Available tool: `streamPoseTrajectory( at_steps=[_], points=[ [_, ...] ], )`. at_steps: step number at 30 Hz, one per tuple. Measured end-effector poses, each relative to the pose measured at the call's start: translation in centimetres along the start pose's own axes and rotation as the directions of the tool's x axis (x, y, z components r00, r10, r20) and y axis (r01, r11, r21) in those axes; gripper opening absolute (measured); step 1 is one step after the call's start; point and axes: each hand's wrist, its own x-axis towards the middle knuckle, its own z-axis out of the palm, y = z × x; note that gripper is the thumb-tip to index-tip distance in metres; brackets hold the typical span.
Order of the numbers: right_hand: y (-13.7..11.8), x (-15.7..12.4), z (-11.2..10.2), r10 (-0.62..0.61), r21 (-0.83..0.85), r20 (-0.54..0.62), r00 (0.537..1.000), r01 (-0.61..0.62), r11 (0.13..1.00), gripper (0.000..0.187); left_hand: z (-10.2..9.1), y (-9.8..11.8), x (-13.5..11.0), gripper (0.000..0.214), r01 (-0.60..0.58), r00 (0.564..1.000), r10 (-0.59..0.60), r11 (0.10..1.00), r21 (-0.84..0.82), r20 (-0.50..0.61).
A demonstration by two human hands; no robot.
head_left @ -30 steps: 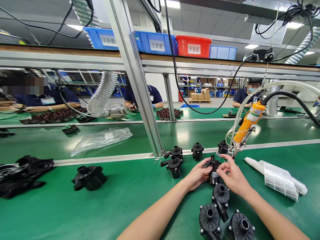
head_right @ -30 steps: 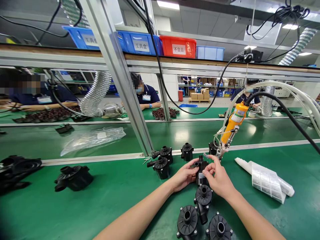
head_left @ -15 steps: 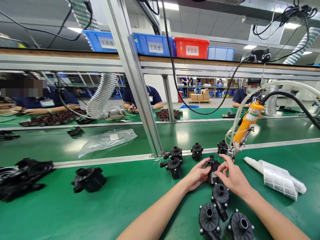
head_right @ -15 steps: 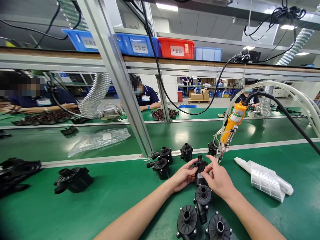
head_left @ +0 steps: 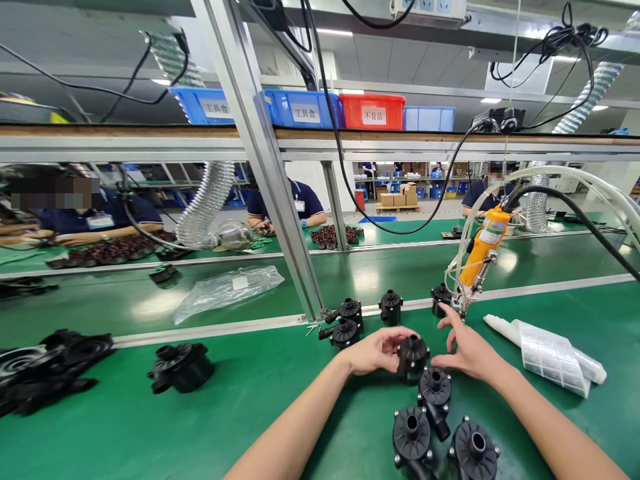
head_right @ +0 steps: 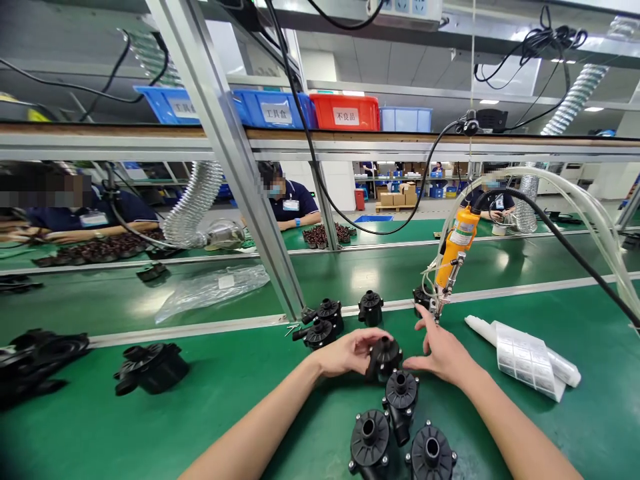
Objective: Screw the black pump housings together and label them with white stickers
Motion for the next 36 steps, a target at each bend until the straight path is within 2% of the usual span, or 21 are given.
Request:
streamPoseTrajectory(
  at_steps=[2,4,5,7,10,14,17,20,25,27,30,36],
  points=[
    [0.4,-0.2,-0.6,0.041,-0.056,-0.051,0.998,-0.044,0.997,0.103,-0.9,0.2,-0.5,0.066,0.053,0.993,-0.048,0.998,-0.040,0.108],
    [0.6,-0.4,-0.6,0.082,-0.110,-0.149,0.986,-0.098,0.989,0.096,-1.2,0.1,-0.1,0.063,0.027,0.995,-0.016,0.995,-0.101,0.102],
    [0.6,-0.5,-0.4,0.091,-0.130,-0.211,0.973,-0.120,0.984,0.092,-1.2,0.0,0.5,0.062,-0.010,0.999,0.016,0.993,-0.119,0.046],
    [0.9,-0.5,0.0,0.099,-0.149,-0.314,0.944,-0.152,0.977,0.086,-1.0,-0.3,2.7,0.064,-0.090,0.988,0.077,0.992,-0.090,-0.137],
    [1.7,-0.2,-0.2,0.133,-0.092,-0.385,0.913,-0.181,0.979,0.074,-0.7,-0.7,7.6,0.079,-0.131,0.925,0.135,0.991,0.034,-0.354],
    [3.3,0.6,-1.7,0.160,0.001,-0.431,0.888,-0.176,0.984,0.052,-0.3,-1.1,14.0,0.112,-0.189,0.873,0.218,0.976,0.110,-0.437],
    [4.1,1.2,-2.5,0.154,0.053,-0.464,0.872,-0.147,0.988,0.043,0.3,-1.7,16.4,0.106,-0.273,0.836,0.292,0.956,0.109,-0.464],
    [4.6,1.6,-2.7,0.154,0.133,-0.470,0.869,-0.103,0.986,0.044,0.6,-2.7,16.3,0.088,-0.320,0.838,0.301,0.947,0.036,-0.455],
    [4.8,1.8,-2.2,0.167,0.277,-0.383,0.909,-0.059,0.959,0.051,0.0,-4.3,13.9,0.074,-0.209,0.938,0.146,0.962,-0.176,-0.315],
    [4.7,1.7,-1.8,0.171,0.316,-0.346,0.922,-0.057,0.947,0.052,-0.2,-4.7,13.6,0.070,-0.164,0.961,0.099,0.956,-0.245,-0.257],
    [4.2,1.6,-1.1,0.161,0.338,-0.322,0.933,-0.046,0.940,0.052,-0.4,-5.1,13.7,0.062,-0.148,0.974,0.078,0.931,-0.333,-0.214],
    [2.4,1.6,0.6,0.116,0.326,-0.344,0.932,0.002,0.945,0.047,-0.6,-5.1,13.8,0.048,-0.184,0.978,0.113,0.867,-0.463,-0.176]
  ],
)
